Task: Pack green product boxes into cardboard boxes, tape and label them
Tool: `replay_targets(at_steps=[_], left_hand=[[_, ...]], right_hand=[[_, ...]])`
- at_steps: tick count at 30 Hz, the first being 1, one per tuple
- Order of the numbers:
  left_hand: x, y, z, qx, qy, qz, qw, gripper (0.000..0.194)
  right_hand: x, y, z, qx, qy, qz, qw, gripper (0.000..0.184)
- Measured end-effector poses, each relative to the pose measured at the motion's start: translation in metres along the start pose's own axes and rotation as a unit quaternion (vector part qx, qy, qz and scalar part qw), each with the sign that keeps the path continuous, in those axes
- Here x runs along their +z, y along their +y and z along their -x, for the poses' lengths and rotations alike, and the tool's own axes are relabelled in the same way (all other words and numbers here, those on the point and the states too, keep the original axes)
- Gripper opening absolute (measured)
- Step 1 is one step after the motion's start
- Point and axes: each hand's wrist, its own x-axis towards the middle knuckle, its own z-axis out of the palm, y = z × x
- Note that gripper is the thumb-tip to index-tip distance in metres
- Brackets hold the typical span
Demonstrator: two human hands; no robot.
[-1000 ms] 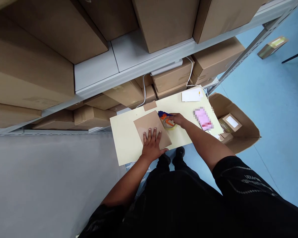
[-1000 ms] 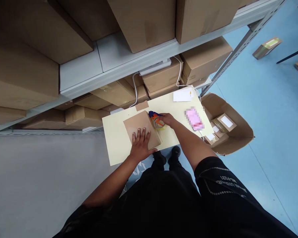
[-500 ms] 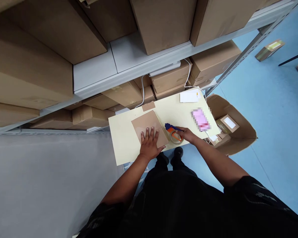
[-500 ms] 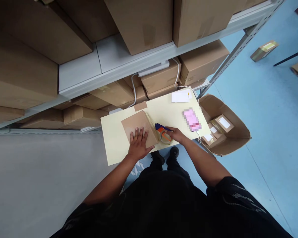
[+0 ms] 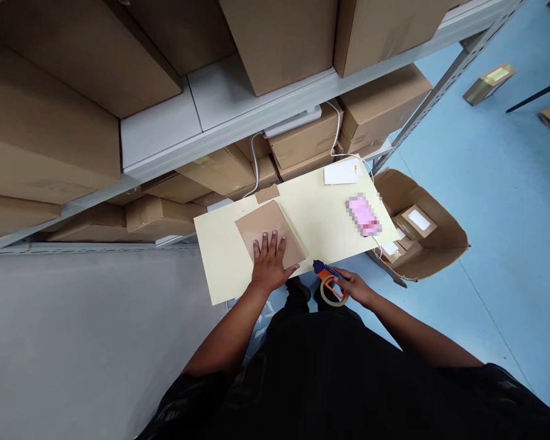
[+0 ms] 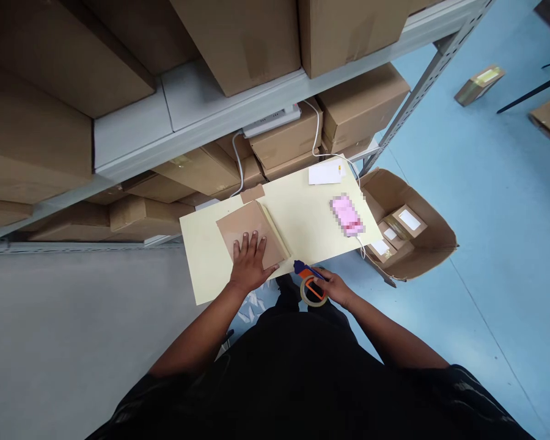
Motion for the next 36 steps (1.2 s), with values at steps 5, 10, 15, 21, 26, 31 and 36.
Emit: replay_targets(at_steps=[5, 10, 15, 21, 26, 31, 36], left_hand=[[0.002, -0.001, 0.001, 0.007, 0.002, 0.002, 1.000, 0.097], [0.003, -0.001, 0.002, 0.014, 0.002, 0.008, 1.000, 0.098], [0.005, -0.002, 0.002, 0.016, 0.004, 0.010, 1.000, 0.096], [0.005, -0.004, 0.003, 0.024, 0.005, 0.015, 1.000, 0.097], [0.006, -0.005, 0.005, 0.026, 0.015, 0.019, 0.999, 0.098], [0.009, -0.007, 0.007, 0.034, 0.031, 0.028, 0.999, 0.097], [0.010, -0.008, 0.007, 0.037, 0.036, 0.020, 0.998, 0.095]], right_hand=[[-0.002, 0.010, 0.005, -0.047, -0.018, 0.101, 0.994, 0.059], [0.003, -0.016, -0.021, -0.095, -0.051, 0.261, 0.959, 0.057], [0.045, -0.053, -0.050, -0.169, -0.162, 0.456, 0.858, 0.055], [0.115, -0.055, -0.055, -0.221, -0.219, 0.500, 0.808, 0.055], [0.054, -0.049, -0.024, -0.128, -0.140, 0.409, 0.893, 0.049], [-0.019, -0.054, 0.004, -0.116, 0.083, 0.311, 0.940, 0.044], [-0.012, -0.078, -0.029, -0.239, 0.211, 0.457, 0.830, 0.061]])
